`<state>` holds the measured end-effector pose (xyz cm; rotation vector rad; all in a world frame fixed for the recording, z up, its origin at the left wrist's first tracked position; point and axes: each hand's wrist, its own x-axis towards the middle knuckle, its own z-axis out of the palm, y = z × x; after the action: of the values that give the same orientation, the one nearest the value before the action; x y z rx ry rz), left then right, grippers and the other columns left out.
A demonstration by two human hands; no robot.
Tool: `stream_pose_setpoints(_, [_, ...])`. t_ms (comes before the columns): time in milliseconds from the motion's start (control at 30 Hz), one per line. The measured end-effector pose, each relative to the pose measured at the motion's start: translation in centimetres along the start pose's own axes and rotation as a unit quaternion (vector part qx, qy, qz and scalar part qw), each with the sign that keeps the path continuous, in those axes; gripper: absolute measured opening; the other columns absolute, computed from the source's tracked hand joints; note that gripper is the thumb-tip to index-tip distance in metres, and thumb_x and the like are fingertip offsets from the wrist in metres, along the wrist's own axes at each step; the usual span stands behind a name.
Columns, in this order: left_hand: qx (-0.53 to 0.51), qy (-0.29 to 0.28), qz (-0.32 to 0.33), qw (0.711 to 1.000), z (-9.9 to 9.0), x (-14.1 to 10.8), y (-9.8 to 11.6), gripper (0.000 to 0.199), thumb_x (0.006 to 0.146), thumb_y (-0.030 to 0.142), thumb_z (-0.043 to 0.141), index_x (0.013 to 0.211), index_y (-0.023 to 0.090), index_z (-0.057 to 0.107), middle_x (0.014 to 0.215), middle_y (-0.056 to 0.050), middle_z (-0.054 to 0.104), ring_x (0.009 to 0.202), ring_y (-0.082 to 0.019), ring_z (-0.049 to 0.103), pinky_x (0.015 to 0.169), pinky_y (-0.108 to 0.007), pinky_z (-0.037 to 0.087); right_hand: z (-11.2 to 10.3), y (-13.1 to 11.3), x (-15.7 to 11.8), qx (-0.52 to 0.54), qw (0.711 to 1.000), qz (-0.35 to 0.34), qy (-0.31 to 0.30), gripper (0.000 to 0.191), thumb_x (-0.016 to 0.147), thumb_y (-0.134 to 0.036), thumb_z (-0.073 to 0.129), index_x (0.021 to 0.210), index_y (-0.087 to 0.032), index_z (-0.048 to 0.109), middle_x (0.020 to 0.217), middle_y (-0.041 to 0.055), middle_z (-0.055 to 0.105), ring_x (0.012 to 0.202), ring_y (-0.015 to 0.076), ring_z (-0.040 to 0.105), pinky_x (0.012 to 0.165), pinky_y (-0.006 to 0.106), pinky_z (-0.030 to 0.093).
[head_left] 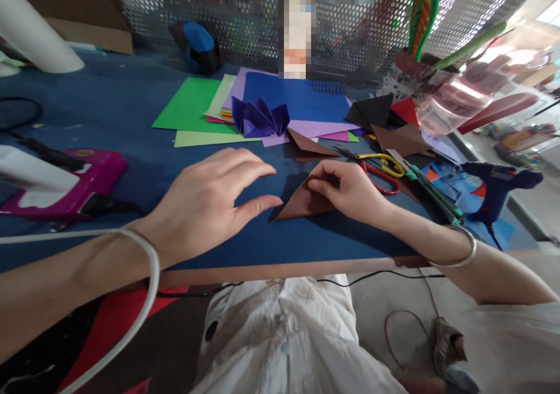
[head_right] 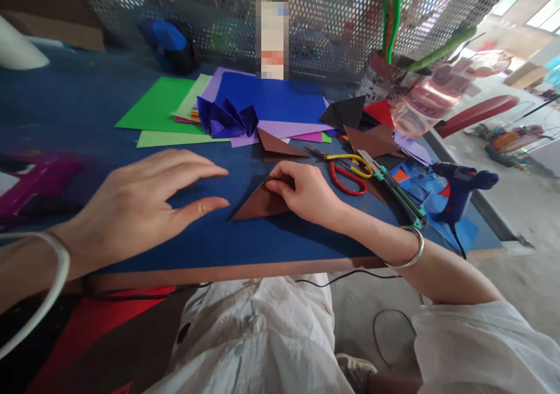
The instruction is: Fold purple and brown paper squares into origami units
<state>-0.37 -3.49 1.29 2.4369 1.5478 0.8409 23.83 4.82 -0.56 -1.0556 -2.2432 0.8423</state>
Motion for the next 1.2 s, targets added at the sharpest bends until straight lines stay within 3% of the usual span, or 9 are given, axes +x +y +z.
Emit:
stream_pose_setpoints(67, [0.031, -0.009, 0.104, 0.994, 0.6, -0.6, 0.3, 0.041, 0.104, 0.046, 0.047, 0.127, 0.019, 0.069, 0.127, -0.011, 0.071, 0.122, -0.028, 0.064, 0.109, -0.045, 0.05, 0.2, 0.1, 0.2, -0.016, 1.0, -0.007, 0.001, 0.008, 0.088, -0.02, 0.065, 0.082, -0.018, 0.069, 0.075, -0.0001, 0.072, 0.07, 0.0145, 0.062, 0.067, 0.028, 0.044])
stream_pose_setpoints(167, [0.049, -0.065, 0.252, 0.964, 2.4, -2.1, 1.2, 0.051, 0.104, 0.045, 0.048, 0.142, 0.011, 0.058, 0.147, -0.017, 0.06, 0.141, -0.03, 0.053, 0.118, -0.046, 0.046, 0.5, 0.0, 0.3, -0.035, 0.999, -0.016, 0.002, 0.008, 0.088, -0.019, 0.065, 0.081, -0.018, 0.068, 0.075, -0.0005, 0.072, 0.07, 0.0145, 0.062, 0.067, 0.028, 0.044])
stream_pose_setpoints(233, [0.068, -0.07, 0.265, 0.959, 3.5, -3.3, 2.1, 0.064, 0.102, 0.054, 0.048, 0.143, 0.005, 0.055, 0.15, -0.023, 0.055, 0.144, -0.034, 0.05, 0.119, -0.049, 0.045, 0.5, 0.0, 0.3, -0.047, 0.999, -0.025, 0.005, 0.008, 0.088, -0.018, 0.065, 0.081, -0.019, 0.068, 0.076, -0.0003, 0.072, 0.071, 0.0147, 0.062, 0.068, 0.028, 0.045])
stream_pose_setpoints(367, [0.108, -0.057, 0.253, 0.96, 4.5, -4.7, 3.5, 0.075, 0.1, 0.061, 0.046, 0.142, -0.002, 0.054, 0.151, -0.028, 0.051, 0.144, -0.04, 0.048, 0.119, -0.053, 0.043, 0.4, -0.3, 0.2, -0.065, 0.997, -0.04, 0.003, 0.008, 0.088, -0.017, 0.066, 0.081, -0.019, 0.067, 0.077, -0.0004, 0.071, 0.072, 0.0146, 0.063, 0.069, 0.028, 0.046])
stream_pose_setpoints(600, [0.154, -0.022, 0.232, 0.96, 5.1, -4.7, 4.2, 0.083, 0.094, 0.063, 0.056, 0.144, -0.003, 0.052, 0.153, -0.028, 0.049, 0.141, -0.04, 0.052, 0.116, -0.049, 0.047, 0.0, -0.5, 0.4, -0.061, 0.998, -0.019, -0.023, 0.007, 0.091, -0.019, 0.067, 0.084, -0.019, 0.068, 0.079, -0.0008, 0.072, 0.075, 0.014, 0.065, 0.071, 0.027, 0.049])
stream_pose_setpoints(800, [0.157, 0.01, 0.195, 0.968, 6.1, -5.3, 4.4, 0.084, 0.09, 0.07, 0.057, 0.14, 0.002, 0.059, 0.15, -0.024, 0.055, 0.142, -0.039, 0.051, 0.117, -0.049, 0.045, -0.2, -0.8, 0.6, -0.066, 0.997, 0.004, -0.047, 0.007, 0.094, -0.021, 0.066, 0.087, -0.02, 0.068, 0.083, -0.0006, 0.072, 0.079, 0.0141, 0.066, 0.074, 0.028, 0.05])
stream_pose_setpoints(933, [0.151, 0.034, 0.189, 0.97, 6.6, -5.7, 4.6, 0.071, 0.097, 0.055, 0.049, 0.14, -0.001, 0.057, 0.145, -0.024, 0.059, 0.136, -0.039, 0.056, 0.118, -0.051, 0.039, -0.3, -0.5, 0.6, -0.092, 0.994, -0.015, -0.058, 0.006, 0.093, -0.022, 0.069, 0.089, -0.019, 0.067, 0.086, 0.0005, 0.07, 0.083, 0.0148, 0.064, 0.078, 0.03, 0.048])
stream_pose_setpoints(1033, [0.147, 0.034, 0.192, 0.97, 6.8, -5.8, 4.7, 0.063, 0.094, 0.04, 0.052, 0.141, -0.001, 0.054, 0.142, -0.023, 0.062, 0.133, -0.039, 0.059, 0.12, -0.052, 0.034, -0.4, -0.3, 0.7, -0.106, 0.991, -0.016, -0.074, 0.007, 0.093, -0.024, 0.071, 0.092, -0.019, 0.067, 0.089, 0.0011, 0.069, 0.086, 0.0157, 0.063, 0.079, 0.032, 0.046])
stream_pose_setpoints(1200, [0.146, 0.05, 0.195, 0.969, 7.4, -5.9, 4.5, 0.064, 0.1, 0.042, 0.045, 0.143, -0.005, 0.048, 0.143, -0.026, 0.061, 0.135, -0.039, 0.057, 0.126, -0.057, 0.022, -0.6, -0.4, 0.6, -0.116, 0.99, 0.009, -0.079, 0.009, 0.094, -0.027, 0.072, 0.093, -0.02, 0.067, 0.089, 0.0001, 0.069, 0.085, 0.0155, 0.063, 0.08, 0.033, 0.044])
